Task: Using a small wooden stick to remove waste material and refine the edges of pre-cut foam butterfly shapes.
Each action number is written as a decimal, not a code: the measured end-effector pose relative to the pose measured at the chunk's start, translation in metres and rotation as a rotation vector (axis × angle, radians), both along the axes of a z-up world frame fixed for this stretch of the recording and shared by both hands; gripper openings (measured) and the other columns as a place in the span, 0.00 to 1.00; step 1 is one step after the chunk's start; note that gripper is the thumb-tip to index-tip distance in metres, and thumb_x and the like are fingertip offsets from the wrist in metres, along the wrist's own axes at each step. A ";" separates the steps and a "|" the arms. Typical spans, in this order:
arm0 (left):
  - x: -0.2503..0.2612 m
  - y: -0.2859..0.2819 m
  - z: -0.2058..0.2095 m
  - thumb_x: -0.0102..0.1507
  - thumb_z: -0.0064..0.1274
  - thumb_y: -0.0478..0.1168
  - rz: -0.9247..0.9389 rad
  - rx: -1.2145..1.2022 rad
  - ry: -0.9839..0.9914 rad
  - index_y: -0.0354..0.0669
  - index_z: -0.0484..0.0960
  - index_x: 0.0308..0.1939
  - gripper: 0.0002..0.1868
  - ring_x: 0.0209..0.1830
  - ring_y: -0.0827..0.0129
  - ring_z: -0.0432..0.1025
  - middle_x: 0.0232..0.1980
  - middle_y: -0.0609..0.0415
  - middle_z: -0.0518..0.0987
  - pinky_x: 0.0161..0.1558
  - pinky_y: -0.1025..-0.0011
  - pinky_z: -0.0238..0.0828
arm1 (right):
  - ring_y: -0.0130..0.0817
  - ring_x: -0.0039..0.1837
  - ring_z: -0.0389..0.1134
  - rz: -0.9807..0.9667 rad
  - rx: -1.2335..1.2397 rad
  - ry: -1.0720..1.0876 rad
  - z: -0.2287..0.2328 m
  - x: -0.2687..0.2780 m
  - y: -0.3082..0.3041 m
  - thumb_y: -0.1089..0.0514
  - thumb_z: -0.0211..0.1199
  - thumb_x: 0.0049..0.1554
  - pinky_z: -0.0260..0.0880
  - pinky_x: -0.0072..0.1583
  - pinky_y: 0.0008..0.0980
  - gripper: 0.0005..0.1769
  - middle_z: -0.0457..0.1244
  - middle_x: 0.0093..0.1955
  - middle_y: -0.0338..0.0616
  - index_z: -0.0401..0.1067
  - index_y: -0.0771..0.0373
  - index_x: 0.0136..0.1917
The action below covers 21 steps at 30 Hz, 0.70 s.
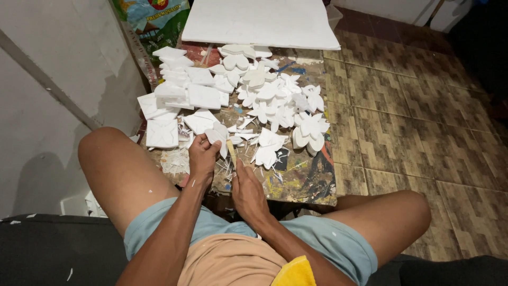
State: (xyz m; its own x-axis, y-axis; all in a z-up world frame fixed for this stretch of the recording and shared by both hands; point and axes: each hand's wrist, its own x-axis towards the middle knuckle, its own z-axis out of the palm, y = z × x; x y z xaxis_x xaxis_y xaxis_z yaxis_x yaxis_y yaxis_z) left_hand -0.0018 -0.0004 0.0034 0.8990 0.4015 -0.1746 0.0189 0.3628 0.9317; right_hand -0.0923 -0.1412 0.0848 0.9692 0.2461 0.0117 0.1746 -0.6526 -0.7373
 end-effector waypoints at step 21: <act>-0.030 -0.040 0.034 0.61 0.59 0.31 -0.098 -0.550 0.171 0.36 0.67 0.62 0.27 0.57 0.57 0.71 0.58 0.45 0.70 0.63 0.59 0.70 | 0.38 0.41 0.72 -0.453 0.900 0.263 -0.014 0.039 -0.030 0.59 0.71 0.52 0.72 0.36 0.29 0.21 0.66 0.40 0.52 0.69 0.70 0.54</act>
State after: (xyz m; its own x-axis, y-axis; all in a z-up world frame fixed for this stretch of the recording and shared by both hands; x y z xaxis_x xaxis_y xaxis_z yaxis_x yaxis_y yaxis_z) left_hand -0.0315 -0.0404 0.0378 0.8682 0.1274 -0.4795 0.2100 0.7813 0.5878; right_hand -0.0535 -0.1714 0.0709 0.9673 -0.1361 -0.2141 -0.1861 0.1928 -0.9634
